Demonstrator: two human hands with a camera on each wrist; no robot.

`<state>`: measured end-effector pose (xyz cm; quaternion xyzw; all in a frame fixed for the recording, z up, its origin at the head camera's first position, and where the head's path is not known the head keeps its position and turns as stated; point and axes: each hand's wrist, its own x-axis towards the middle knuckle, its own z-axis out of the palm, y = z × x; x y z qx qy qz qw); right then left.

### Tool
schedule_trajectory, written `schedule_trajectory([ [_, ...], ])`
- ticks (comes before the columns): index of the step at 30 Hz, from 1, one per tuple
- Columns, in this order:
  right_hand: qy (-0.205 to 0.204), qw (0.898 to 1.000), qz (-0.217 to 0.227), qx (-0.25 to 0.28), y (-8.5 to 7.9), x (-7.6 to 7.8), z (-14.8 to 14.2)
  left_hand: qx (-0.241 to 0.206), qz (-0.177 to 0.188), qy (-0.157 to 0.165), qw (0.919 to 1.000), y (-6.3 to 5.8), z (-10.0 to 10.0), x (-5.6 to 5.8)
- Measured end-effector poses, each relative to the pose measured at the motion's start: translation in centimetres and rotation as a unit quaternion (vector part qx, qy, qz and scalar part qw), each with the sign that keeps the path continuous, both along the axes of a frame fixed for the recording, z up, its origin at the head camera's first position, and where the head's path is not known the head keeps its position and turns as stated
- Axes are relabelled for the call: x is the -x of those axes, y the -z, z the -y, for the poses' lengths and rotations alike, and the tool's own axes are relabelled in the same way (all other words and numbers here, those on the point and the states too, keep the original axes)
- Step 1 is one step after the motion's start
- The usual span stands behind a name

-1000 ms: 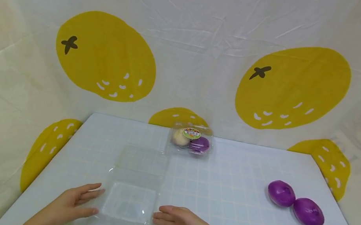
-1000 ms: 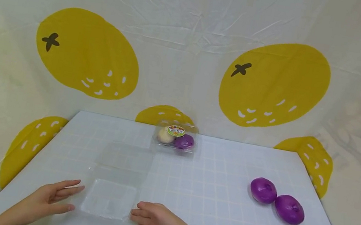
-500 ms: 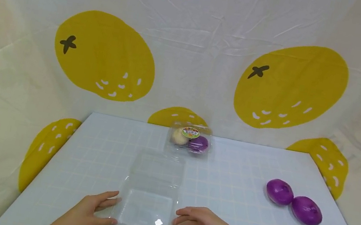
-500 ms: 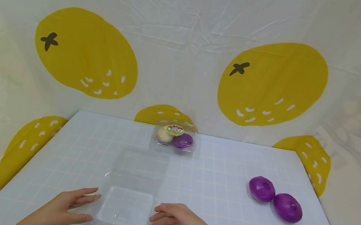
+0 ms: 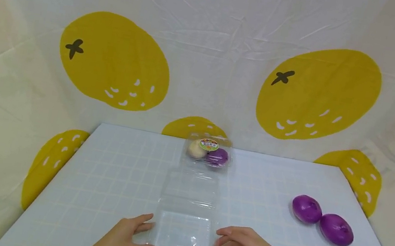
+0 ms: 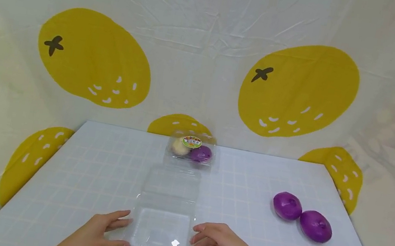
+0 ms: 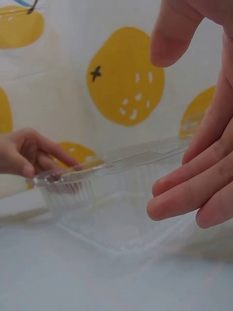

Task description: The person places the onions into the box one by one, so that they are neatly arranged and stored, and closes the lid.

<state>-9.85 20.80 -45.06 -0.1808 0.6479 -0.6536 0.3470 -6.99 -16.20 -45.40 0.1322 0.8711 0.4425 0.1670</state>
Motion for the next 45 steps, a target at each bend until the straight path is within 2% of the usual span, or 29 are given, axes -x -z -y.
schedule_trajectory([
  [7,0.018,0.999,-0.020,-0.032,0.0,0.0,-2.0,0.001,-0.049,0.024,0.9985,0.3,-2.1,0.1],
  [13,0.024,0.999,-0.022,-0.043,-0.1,0.2,-2.7,0.016,-0.076,0.029,0.9966,0.4,-3.1,0.1],
  [20,0.019,0.998,-0.028,-0.054,0.0,0.2,-2.8,0.036,-0.075,0.022,0.9963,0.1,-3.2,0.1],
  [26,0.017,0.998,-0.035,-0.051,0.0,0.2,-2.8,0.036,-0.080,0.026,0.9958,0.0,-3.1,0.1],
  [30,0.021,0.995,-0.071,-0.072,-0.4,0.4,-3.1,0.039,-0.090,0.021,0.9950,0.0,-3.0,-0.1],
  [33,0.047,0.985,-0.117,-0.122,-0.9,0.7,-3.4,0.053,-0.108,0.011,0.9927,-0.1,-2.9,-0.2],
  [35,0.073,0.974,-0.152,-0.153,-1.2,0.9,-3.6,0.066,-0.125,0.007,0.9899,-0.1,-2.8,-0.2],
  [37,0.105,0.958,-0.198,-0.179,-1.4,1.1,-4.0,0.076,-0.138,0.007,0.9875,-0.1,-2.6,-0.1],
  [39,0.154,0.931,-0.257,-0.209,-1.6,1.1,-4.4,0.078,-0.146,0.014,0.9861,0.0,-2.4,0.0],
  [40,0.181,0.911,-0.293,-0.226,-1.7,1.2,-4.6,0.076,-0.150,0.019,0.9856,0.1,-2.3,0.1],
  [43,0.265,0.840,-0.391,-0.268,-1.8,1.4,-5.3,0.069,-0.150,0.042,0.9853,0.2,-1.7,0.2],
  [45,0.309,0.794,-0.445,-0.275,-1.8,1.8,-6.0,0.066,-0.144,0.063,0.9853,0.2,-1.3,0.3],
])
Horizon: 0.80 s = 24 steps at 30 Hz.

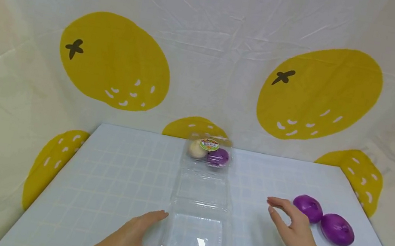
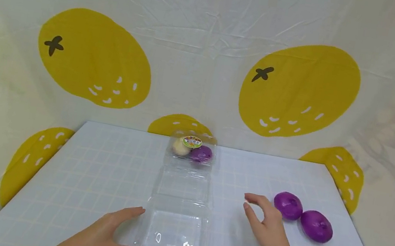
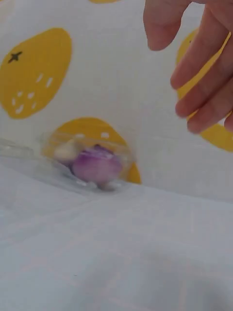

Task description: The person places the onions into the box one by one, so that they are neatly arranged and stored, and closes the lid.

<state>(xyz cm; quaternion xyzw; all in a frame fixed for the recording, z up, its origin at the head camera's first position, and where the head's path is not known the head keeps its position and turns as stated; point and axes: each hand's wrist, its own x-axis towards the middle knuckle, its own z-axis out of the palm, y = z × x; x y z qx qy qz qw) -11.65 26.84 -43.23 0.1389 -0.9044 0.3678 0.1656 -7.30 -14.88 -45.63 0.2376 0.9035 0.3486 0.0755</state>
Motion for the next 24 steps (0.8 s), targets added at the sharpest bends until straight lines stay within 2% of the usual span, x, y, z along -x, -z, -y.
schedule_trajectory([
  [2,0.018,0.998,-0.053,0.008,0.1,0.5,-0.9,0.005,0.015,0.017,0.9997,0.0,0.3,0.1],
  [4,0.036,0.995,-0.086,0.022,0.2,1.0,-1.8,0.006,0.020,0.032,0.9993,0.0,0.4,0.2],
  [7,0.069,0.992,-0.103,0.033,0.7,1.8,-3.2,0.007,0.020,0.045,0.9988,0.2,0.6,0.5],
  [9,0.087,0.991,-0.100,0.035,1.1,2.2,-4.1,0.006,0.001,0.055,0.9985,0.4,0.8,0.6],
  [13,0.113,0.990,-0.073,0.033,1.9,3.1,-5.7,0.012,-0.058,0.085,0.9946,0.8,0.9,1.1],
  [18,0.140,0.990,-0.008,0.026,2.8,3.7,-7.1,0.023,-0.148,0.125,0.9808,1.4,1.0,1.4],
  [21,0.144,0.989,0.028,0.018,3.1,4.0,-7.7,0.028,-0.172,0.132,0.9757,1.6,1.0,1.4],
  [24,0.142,0.988,0.058,0.003,3.5,4.2,-8.2,0.026,-0.178,0.131,0.9749,1.7,1.0,1.4],
])
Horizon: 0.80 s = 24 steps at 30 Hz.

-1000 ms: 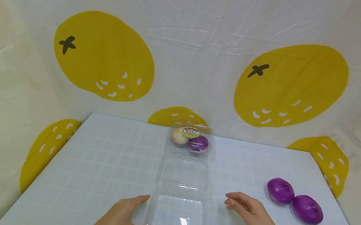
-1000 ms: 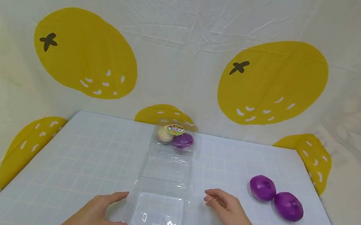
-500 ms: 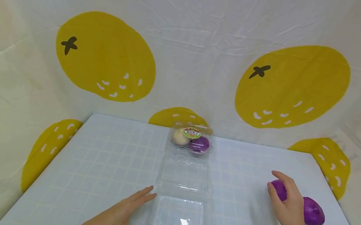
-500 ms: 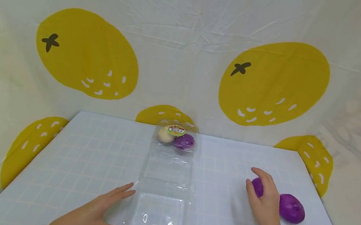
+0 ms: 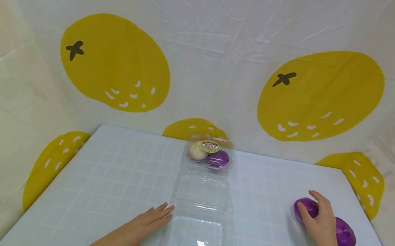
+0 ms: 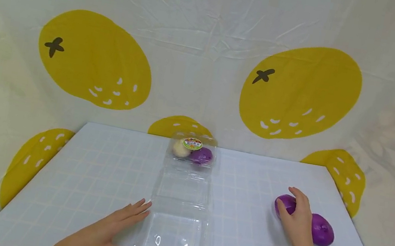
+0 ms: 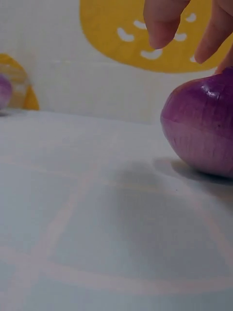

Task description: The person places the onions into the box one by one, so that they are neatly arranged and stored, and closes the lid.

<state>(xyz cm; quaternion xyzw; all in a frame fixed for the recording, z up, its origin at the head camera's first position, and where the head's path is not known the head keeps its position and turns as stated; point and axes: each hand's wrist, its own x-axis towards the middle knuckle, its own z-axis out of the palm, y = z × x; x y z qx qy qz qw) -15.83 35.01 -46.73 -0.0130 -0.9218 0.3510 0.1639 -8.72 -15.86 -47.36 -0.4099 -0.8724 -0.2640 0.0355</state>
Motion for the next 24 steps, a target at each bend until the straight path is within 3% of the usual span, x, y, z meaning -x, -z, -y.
schedule_trajectory([
  [8,-0.015,0.999,0.047,-0.014,0.64,0.33,-0.54,0.000,0.017,-0.010,0.9998,0.11,0.11,-0.05],
  [14,-0.014,0.994,0.108,-0.021,0.78,0.02,-0.75,0.007,0.020,-0.012,0.9997,0.13,0.11,-0.06],
  [19,-0.030,0.991,0.132,-0.024,0.83,-0.22,-0.64,-0.004,-0.003,0.000,1.0000,0.25,0.12,-0.03],
  [24,-0.066,0.990,0.119,-0.018,1.11,-0.53,-0.46,-0.017,-0.033,0.012,0.9992,0.51,-0.01,0.14],
])
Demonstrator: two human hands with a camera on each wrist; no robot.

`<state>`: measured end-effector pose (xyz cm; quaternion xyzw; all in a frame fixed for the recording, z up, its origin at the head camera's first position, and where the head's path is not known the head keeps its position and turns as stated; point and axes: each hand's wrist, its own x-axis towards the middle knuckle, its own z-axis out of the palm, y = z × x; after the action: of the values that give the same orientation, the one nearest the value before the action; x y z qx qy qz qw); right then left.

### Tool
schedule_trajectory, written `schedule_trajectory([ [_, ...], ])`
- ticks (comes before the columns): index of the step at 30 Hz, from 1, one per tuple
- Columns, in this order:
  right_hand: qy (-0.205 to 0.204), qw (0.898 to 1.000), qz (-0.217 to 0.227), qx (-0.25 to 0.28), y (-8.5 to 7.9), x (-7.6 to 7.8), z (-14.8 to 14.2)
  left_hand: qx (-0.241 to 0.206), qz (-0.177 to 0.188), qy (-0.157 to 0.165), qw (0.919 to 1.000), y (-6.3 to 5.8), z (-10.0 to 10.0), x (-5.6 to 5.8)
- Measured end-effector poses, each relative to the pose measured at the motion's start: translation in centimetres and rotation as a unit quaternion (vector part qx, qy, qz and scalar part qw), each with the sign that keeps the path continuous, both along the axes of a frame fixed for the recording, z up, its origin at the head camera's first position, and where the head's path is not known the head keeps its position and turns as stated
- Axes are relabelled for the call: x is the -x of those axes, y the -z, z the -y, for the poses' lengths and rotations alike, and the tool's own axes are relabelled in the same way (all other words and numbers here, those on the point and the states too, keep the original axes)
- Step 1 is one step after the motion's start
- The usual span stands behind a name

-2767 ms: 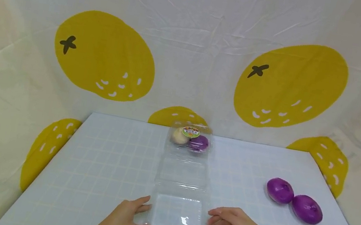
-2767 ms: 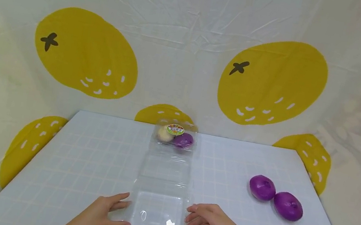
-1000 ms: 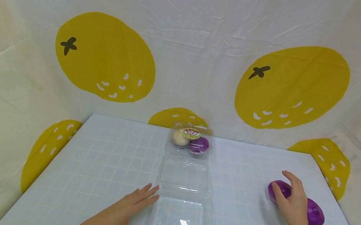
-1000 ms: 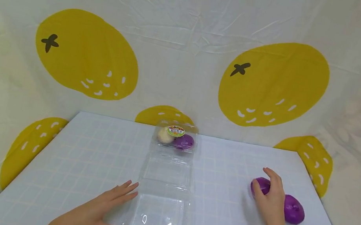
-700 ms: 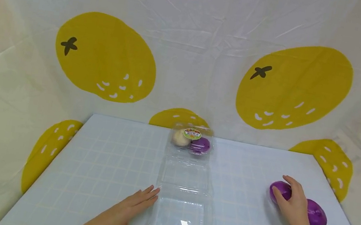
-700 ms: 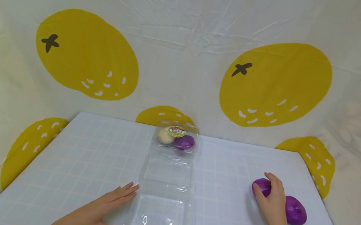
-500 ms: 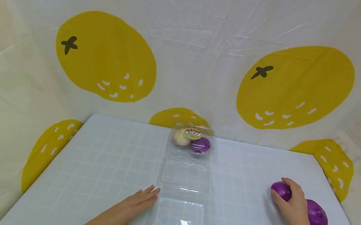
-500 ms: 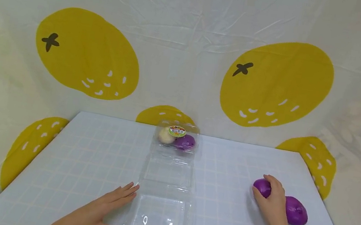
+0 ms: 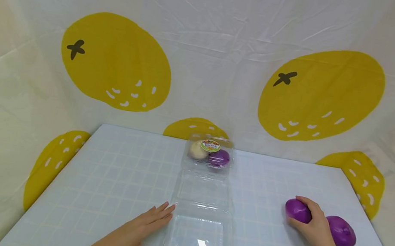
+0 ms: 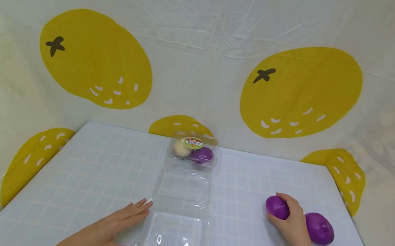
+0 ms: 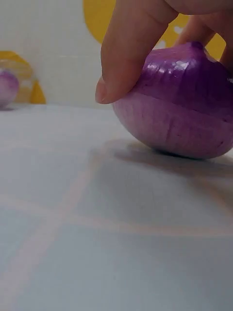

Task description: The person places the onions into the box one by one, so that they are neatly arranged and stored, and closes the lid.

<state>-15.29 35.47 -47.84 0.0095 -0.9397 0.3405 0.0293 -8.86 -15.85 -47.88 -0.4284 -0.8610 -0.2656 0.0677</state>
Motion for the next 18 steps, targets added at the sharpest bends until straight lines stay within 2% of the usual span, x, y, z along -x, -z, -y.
schedule_trajectory([
  [3,-0.011,1.000,-0.008,0.015,0.2,-0.2,0.3,0.002,-0.004,-0.003,1.0000,0.2,0.1,0.0],
  [8,0.003,1.000,-0.013,0.015,0.1,-0.4,0.7,0.005,-0.005,-0.008,0.9999,0.2,0.1,0.0],
  [14,0.027,0.999,-0.004,0.021,-1.2,-0.4,1.6,0.008,0.009,-0.009,0.9999,-0.3,0.1,-0.1],
  [18,0.036,0.998,-0.001,0.053,-2.3,-0.3,2.4,0.008,0.008,-0.010,0.9999,-0.4,0.1,-0.2],
])
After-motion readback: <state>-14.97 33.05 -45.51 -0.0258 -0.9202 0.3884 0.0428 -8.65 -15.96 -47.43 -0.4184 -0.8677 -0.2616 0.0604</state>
